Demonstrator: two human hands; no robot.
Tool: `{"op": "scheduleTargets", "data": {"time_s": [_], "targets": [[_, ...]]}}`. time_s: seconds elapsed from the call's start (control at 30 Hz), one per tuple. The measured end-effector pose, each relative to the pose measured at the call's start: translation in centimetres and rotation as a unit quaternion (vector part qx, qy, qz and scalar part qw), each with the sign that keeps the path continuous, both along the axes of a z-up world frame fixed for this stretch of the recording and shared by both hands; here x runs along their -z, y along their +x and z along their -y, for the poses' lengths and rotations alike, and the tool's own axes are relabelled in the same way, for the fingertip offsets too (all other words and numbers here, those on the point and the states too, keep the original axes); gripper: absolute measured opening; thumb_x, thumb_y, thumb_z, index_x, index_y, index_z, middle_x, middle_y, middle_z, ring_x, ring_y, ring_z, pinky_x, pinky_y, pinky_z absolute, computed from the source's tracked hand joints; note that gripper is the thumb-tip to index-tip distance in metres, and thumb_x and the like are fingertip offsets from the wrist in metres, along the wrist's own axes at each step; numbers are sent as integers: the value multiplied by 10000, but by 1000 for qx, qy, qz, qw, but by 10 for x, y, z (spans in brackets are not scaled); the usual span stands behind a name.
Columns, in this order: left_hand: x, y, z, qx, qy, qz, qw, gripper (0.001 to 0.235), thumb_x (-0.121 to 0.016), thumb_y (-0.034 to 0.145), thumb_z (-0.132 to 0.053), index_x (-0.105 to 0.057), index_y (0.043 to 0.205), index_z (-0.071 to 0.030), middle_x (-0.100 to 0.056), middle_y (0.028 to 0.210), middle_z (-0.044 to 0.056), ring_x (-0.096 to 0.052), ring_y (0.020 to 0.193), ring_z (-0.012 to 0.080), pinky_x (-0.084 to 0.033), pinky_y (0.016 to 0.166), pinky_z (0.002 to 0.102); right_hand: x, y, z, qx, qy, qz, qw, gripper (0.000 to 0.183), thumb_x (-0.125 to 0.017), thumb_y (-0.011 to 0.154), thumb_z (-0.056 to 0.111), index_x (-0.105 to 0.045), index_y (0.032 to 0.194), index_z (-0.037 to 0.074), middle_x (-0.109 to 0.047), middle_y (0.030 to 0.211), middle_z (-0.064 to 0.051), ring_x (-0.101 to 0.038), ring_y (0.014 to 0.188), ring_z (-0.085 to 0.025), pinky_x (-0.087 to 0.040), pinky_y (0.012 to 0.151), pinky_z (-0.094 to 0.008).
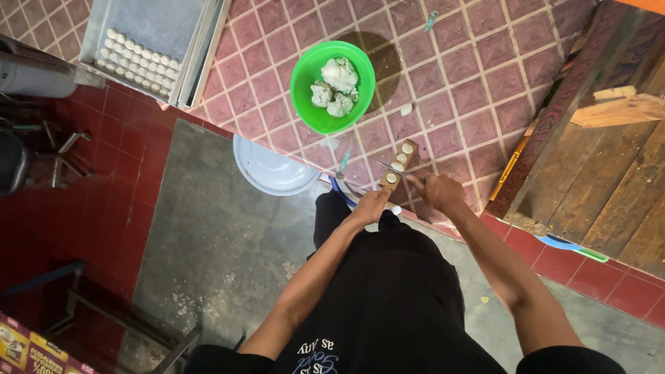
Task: Molding pieces of dough into small shapes using a wooden mold.
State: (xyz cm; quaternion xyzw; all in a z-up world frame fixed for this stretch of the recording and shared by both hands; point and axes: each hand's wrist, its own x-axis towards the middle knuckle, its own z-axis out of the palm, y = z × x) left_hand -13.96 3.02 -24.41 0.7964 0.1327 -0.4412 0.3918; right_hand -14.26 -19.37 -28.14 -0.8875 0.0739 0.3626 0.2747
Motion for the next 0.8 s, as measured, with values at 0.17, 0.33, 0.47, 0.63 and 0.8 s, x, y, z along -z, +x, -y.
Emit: {"op": "scheduleTargets", "data": {"time_s": [0.17,0.33,0.47,0.63,0.8], "targets": [[12,-3,-6,15,-6,27,999,566,-456,1054,-482,-606,775,-14,-563,576,79,-565,499,185,-447,508,365,-15,5,0,-6,11,4,1000,828,-291,952,769,-756,1119,105,-743,1032,-245,-707,1000,-426,-563,874,-553],[20,-6,-6,41,0,69,997,585,-447,1061,-474,-617,758,-4,-579,594,77,-556,544,184,-434,543,376,2,9,1,-7,2,-74,997,897,-246,994,781,-760,1071,50,-771,1015,-244,-769,962,-384,-591,876,-526],[-2,0,3,-8,-12,3,1000,554,-447,1058,-461,-573,763,-9,-531,588,91,-535,524,221,-436,543,412,4,16,7,-2,-3,-35,999,943,-227,984,797,-771,1023,27,-741,1052,-257,-724,1008,-406,-563,893,-537],[18,-4,-7,37,20,57,997,626,-429,1064,-489,-571,696,-3,-555,583,89,-541,560,200,-432,580,391,10,16,7,-2,5,-28,1000,965,-210,983,799,-780,989,21,-731,1091,-268,-701,1057,-413,-547,924,-538],[28,-5,-8,31,20,57,998,625,-435,1038,-515,-601,719,-4,-593,618,109,-582,605,225,-469,627,417,6,22,8,-4,-5,-40,999,970,-212,994,790,-790,966,11,-734,1080,-281,-716,1040,-421,-563,912,-534]]}}
